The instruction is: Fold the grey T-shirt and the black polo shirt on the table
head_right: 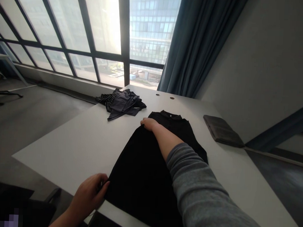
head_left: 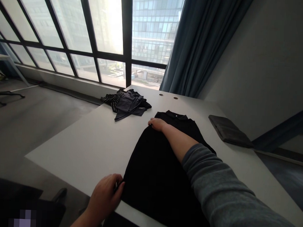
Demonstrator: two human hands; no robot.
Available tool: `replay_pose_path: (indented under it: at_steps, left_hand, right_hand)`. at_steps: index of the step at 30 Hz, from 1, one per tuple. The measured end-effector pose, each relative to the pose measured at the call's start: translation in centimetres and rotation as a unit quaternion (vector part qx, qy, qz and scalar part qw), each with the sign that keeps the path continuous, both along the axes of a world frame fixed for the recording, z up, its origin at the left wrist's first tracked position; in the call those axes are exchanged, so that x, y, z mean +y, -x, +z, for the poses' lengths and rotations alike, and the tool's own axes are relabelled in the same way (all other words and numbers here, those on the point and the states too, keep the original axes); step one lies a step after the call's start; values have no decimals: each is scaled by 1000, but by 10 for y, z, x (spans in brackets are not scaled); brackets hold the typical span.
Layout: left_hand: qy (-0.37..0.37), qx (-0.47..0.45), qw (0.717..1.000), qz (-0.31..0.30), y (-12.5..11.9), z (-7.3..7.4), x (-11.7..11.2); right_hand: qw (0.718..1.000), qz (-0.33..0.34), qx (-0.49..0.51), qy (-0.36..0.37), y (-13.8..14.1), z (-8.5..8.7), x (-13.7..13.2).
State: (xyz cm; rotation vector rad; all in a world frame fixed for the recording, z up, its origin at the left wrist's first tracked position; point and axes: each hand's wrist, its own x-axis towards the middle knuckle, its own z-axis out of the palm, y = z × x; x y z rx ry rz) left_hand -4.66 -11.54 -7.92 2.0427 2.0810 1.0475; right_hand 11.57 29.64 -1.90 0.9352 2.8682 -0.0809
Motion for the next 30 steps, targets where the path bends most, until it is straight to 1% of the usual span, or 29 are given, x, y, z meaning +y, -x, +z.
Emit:
replay_pose_path:
  at_steps: [3, 6, 10, 16, 20, 24, 30]
  left_hand:
    - [-11, -29, 999, -12, 0, 4, -1]
    - [-15, -51, 998, -26, -2, 11, -2]
    - [-35, -59, 997, -42, -11, 27, -1]
    - [-79, -56, 991, -92, -32, 53, 4]
    - [-102, -50, 986, -118, -43, 66, 6]
    - [-98, -46, 983, -148, -54, 72, 7]
    - [-60, -8, 978, -201, -77, 72, 6]
  right_hand:
    - [1000, 7, 0, -8, -3, 5, 2]
    - [1000, 8, 7, -18, -9, 9, 3]
    - [999, 10, 17, -30, -19, 15, 4]
    - [998, 11, 31, -54, -39, 27, 3]
    - [997, 2, 48, -68, -56, 35, 3]
    - [995, -14, 79, -60, -76, 35, 2]
    - [993, -31, 99, -56, -110, 22, -2]
